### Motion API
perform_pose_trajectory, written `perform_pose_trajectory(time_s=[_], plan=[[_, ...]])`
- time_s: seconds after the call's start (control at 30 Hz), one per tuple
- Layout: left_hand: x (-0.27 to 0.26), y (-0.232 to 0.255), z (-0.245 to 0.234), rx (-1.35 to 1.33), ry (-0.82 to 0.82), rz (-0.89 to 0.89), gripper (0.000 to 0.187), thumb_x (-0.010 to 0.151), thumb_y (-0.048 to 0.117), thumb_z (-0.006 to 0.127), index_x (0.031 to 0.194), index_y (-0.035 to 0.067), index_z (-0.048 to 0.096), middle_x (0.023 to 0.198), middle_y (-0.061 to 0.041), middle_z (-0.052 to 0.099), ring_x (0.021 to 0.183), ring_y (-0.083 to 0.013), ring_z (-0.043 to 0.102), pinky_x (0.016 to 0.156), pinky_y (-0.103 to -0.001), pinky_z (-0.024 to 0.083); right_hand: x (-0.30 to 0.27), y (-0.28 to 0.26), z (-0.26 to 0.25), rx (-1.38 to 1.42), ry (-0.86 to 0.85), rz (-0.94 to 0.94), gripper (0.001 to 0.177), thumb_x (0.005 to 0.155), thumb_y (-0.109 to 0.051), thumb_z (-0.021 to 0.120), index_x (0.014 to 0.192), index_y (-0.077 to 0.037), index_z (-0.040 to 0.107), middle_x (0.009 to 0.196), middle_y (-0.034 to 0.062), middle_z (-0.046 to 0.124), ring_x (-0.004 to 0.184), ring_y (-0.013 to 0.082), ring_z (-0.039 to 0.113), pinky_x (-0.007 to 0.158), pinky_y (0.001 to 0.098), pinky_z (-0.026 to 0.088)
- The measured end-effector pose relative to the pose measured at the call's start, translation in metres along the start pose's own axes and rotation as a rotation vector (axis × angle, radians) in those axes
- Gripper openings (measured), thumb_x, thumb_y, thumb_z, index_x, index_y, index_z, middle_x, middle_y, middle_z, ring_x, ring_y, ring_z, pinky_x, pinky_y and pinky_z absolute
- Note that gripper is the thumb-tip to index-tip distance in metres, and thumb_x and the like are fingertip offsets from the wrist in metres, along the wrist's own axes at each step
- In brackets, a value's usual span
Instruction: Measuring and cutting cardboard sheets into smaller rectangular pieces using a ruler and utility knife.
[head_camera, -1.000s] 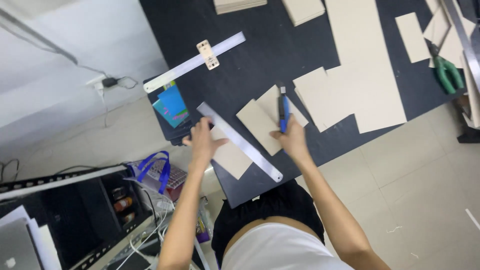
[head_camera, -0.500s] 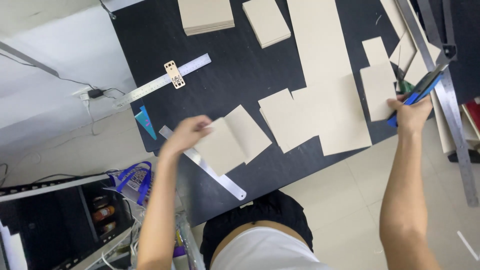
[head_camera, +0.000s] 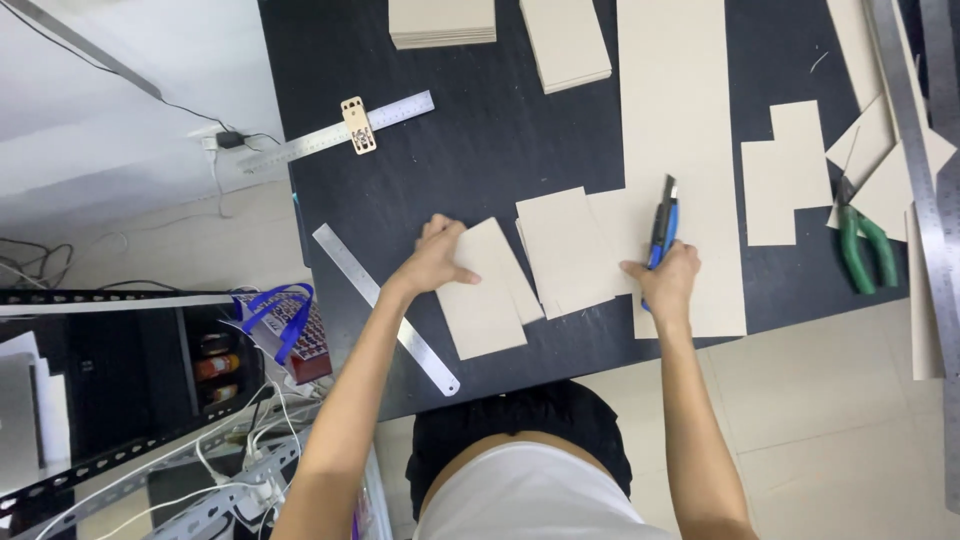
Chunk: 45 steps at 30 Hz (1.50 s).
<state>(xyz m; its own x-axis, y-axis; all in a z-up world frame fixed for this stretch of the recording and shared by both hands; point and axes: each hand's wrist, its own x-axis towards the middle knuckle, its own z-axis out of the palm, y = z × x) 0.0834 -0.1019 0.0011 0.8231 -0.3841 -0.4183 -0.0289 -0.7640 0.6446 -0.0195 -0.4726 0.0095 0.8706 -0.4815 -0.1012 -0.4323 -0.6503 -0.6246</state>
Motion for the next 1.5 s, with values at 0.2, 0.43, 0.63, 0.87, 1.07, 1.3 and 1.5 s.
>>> perform_pose_trajectory(time_s=[0.2, 0.43, 0.63, 0.87, 1.07, 1.3, 1.5], plan=[[0.030, 0.062, 0.028, -0.139, 0.089, 0.209, 0.079, 0.060, 0.035, 0.095, 0.120, 0.009, 0.052, 0.137, -0.015, 0.033, 0.136, -0.0426, 0.030, 0.115, -0.059, 0.026, 0.004, -0.024, 0.019, 0.202, -0.104, 0.070, 0.045, 0.072, -0.014, 0.090, 0.102, 0.005, 0.062, 0.094, 0.0236, 0.063, 0.098, 0.0458, 0.065, 0.083, 0.0496, 0.051], [0.007, 0.079, 0.013, -0.187, 0.109, 0.203, 0.113, 0.066, 0.027, 0.093, 0.153, 0.016, 0.021, 0.160, -0.020, 0.018, 0.148, -0.0406, 0.018, 0.119, -0.061, 0.012, -0.020, -0.077, 0.040, 0.188, -0.364, 0.050, 0.058, 0.067, -0.014, 0.087, 0.114, 0.000, 0.056, 0.108, 0.0286, 0.069, 0.110, 0.0492, 0.063, 0.086, 0.0585, 0.052], [-0.021, 0.095, -0.032, -0.447, 0.218, 0.248, 0.110, 0.066, 0.003, 0.089, 0.155, 0.017, 0.027, 0.124, -0.021, 0.064, 0.126, -0.0422, 0.055, 0.111, -0.057, 0.037, -0.030, -0.168, -0.022, -0.180, -0.329, -0.467, 0.037, 0.083, -0.003, 0.068, 0.119, -0.007, 0.059, 0.088, 0.0213, 0.075, 0.088, 0.0417, 0.074, 0.069, 0.0472, 0.060], [-0.010, 0.019, 0.035, -0.582, 0.703, 0.213, 0.063, 0.070, 0.014, 0.092, 0.119, 0.012, 0.054, 0.108, -0.012, 0.069, 0.107, -0.0306, 0.065, 0.097, -0.046, 0.049, -0.045, -0.173, -0.033, 0.432, -0.126, -0.468, 0.035, 0.088, 0.009, 0.066, 0.121, 0.010, 0.057, 0.105, 0.0278, 0.072, 0.103, 0.0436, 0.068, 0.077, 0.0504, 0.058], [-0.033, 0.014, 0.054, -0.673, 0.648, 0.363, 0.052, 0.073, 0.010, 0.089, 0.100, 0.012, 0.045, 0.105, -0.011, 0.067, 0.104, -0.0297, 0.067, 0.097, -0.045, 0.049, -0.064, -0.093, 0.045, 1.127, -0.173, -0.026, 0.064, 0.076, 0.017, 0.052, 0.138, 0.000, 0.044, 0.148, 0.0208, 0.053, 0.143, 0.0317, 0.043, 0.109, 0.0379, 0.042], [-0.030, 0.033, 0.051, -0.667, 0.619, 0.378, 0.040, 0.085, -0.003, 0.073, 0.118, 0.005, 0.052, 0.105, -0.016, 0.068, 0.107, -0.0361, 0.065, 0.098, -0.050, 0.047, -0.053, -0.101, 0.056, 1.339, -0.140, -0.094, 0.070, 0.071, -0.004, 0.052, 0.141, -0.006, 0.043, 0.148, 0.0224, 0.052, 0.145, 0.0302, 0.042, 0.118, 0.0381, 0.031], [-0.029, 0.060, 0.047, -0.683, 0.647, 0.399, 0.048, 0.080, 0.001, 0.077, 0.117, 0.007, 0.046, 0.132, -0.020, 0.056, 0.131, -0.0403, 0.050, 0.111, -0.053, 0.036, -0.051, -0.107, 0.059, 1.077, -0.114, 0.003, 0.061, 0.070, 0.011, 0.057, 0.130, -0.001, 0.059, 0.137, 0.0190, 0.063, 0.134, 0.0241, 0.053, 0.106, 0.0339, 0.042]])
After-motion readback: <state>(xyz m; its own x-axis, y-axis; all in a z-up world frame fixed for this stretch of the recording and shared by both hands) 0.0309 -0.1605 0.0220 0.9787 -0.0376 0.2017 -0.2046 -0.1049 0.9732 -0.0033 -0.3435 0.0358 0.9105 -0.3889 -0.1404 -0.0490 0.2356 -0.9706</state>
